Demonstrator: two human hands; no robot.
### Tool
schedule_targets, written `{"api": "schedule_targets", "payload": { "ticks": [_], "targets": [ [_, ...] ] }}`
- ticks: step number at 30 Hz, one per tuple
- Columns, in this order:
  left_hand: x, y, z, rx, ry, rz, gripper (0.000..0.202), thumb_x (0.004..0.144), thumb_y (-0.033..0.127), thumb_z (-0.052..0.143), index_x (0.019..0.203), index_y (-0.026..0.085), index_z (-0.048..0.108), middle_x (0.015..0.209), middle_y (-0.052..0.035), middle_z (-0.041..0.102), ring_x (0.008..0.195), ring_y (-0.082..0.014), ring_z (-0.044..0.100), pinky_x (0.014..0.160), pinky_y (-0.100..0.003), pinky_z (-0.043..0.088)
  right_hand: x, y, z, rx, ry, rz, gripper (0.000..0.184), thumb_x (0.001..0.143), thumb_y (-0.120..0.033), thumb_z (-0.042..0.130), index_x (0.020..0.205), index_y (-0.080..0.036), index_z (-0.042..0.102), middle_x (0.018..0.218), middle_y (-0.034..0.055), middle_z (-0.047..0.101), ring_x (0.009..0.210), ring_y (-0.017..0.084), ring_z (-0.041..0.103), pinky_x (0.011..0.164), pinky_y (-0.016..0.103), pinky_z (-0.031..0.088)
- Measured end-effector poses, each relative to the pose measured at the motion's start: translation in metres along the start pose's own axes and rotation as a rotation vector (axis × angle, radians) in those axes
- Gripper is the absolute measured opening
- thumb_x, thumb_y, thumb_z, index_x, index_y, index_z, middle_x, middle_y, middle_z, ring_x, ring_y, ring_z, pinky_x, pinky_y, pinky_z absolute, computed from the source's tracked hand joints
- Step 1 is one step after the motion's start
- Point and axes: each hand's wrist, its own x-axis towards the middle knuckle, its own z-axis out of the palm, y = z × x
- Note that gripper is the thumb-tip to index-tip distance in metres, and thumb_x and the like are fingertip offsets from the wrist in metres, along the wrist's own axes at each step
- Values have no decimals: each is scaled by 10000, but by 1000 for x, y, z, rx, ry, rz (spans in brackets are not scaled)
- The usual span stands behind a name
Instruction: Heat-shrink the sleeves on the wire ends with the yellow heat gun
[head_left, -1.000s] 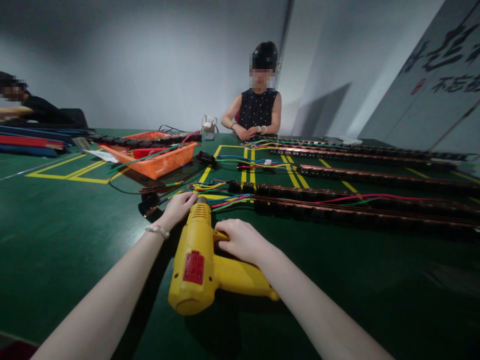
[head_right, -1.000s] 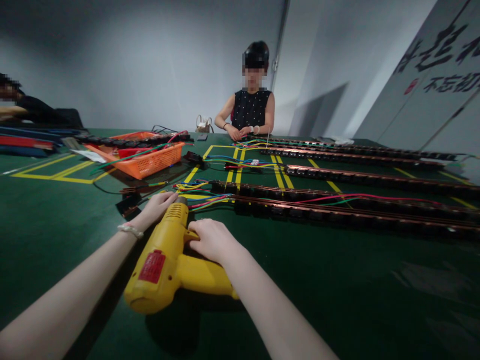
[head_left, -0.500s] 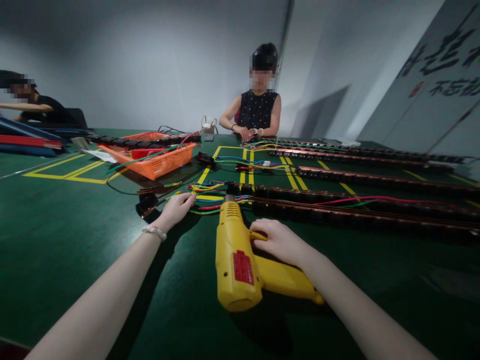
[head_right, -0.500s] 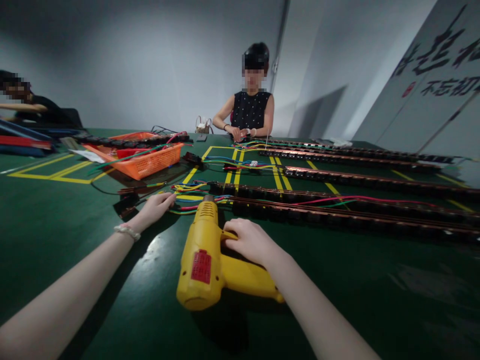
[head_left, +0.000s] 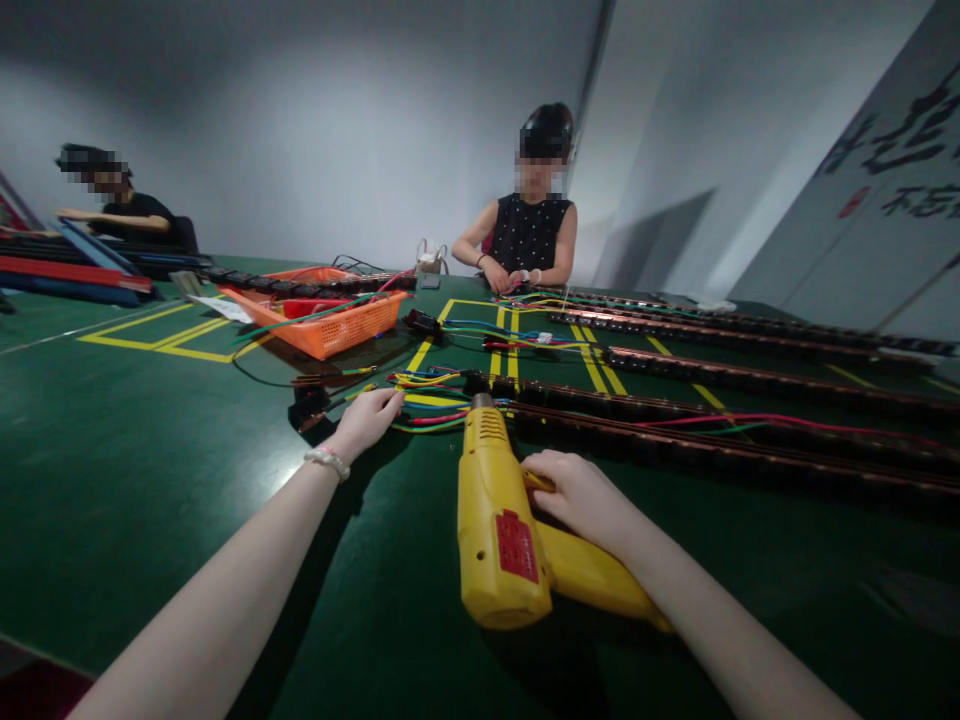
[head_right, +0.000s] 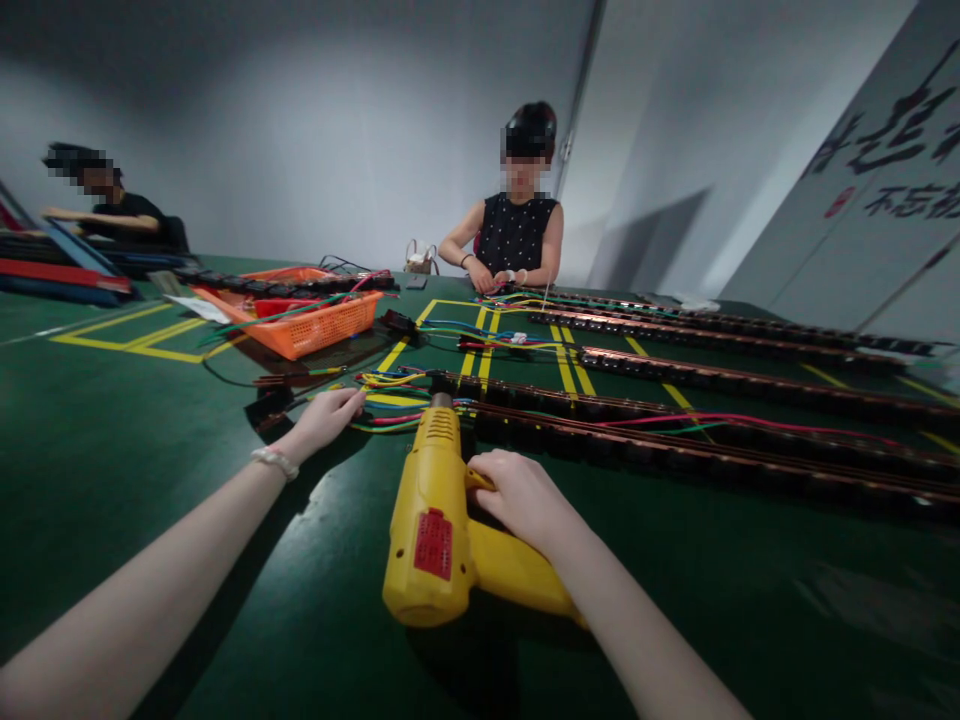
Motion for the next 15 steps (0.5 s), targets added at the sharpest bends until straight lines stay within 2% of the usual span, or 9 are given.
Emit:
{"api": "schedule_targets", "payload": {
  "ticks": [15],
  "targets": [
    [5, -6, 5, -31, 27, -49, 536, 855, 577, 299, 691, 176, 615, 700, -41, 653, 634, -183, 544, 566, -268, 335, 32, -51, 27, -59, -3, -140, 80, 775, -176, 580, 840, -185, 627, 864, 24, 622, 826, 149, 548, 689, 236, 354]
  ]
}}
